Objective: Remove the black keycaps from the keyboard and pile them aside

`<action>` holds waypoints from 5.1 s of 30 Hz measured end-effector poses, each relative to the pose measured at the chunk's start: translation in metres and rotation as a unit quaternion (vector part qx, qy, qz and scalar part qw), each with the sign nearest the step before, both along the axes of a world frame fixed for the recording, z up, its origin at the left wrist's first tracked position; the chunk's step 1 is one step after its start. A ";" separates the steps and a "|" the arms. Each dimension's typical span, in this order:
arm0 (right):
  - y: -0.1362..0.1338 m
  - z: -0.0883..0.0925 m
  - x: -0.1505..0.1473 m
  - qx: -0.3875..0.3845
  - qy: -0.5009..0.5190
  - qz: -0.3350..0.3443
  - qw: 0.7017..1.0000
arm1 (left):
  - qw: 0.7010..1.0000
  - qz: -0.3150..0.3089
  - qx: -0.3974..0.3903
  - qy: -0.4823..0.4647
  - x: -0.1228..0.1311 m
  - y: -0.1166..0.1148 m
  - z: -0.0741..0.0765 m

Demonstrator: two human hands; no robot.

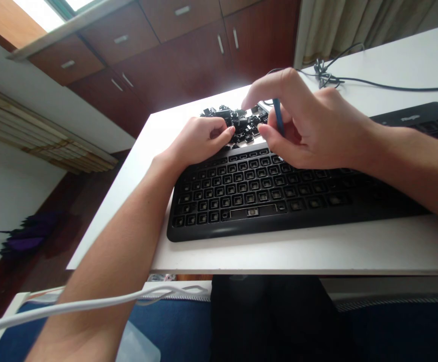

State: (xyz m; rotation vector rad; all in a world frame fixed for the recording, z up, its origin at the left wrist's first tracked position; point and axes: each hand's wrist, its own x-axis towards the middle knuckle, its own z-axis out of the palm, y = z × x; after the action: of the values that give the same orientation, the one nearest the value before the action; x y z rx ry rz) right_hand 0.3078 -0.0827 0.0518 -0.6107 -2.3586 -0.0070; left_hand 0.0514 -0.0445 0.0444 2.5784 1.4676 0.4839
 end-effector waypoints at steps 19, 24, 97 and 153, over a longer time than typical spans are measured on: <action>-0.003 0.000 0.000 -0.007 0.020 -0.035 0.999 | 1.000 -0.010 0.014 -0.005 -0.006 0.005 -0.007; -0.001 -0.003 -0.003 -0.017 0.008 -0.020 1.000 | 1.000 -0.016 0.021 -0.010 -0.007 0.006 -0.008; -0.006 -0.008 0.003 -0.017 0.130 0.055 0.990 | 0.997 -0.055 0.054 -0.022 -0.012 0.003 -0.010; 0.041 -0.007 0.033 -0.280 -0.077 -0.437 0.851 | 0.814 0.287 0.025 -0.505 -0.052 0.007 -0.028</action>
State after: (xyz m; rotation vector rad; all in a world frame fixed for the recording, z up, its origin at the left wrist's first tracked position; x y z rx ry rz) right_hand 0.3409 -0.0413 0.0450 -1.9848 -1.9968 0.2369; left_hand -0.0007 -0.0377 0.0160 1.3100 1.6589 1.6332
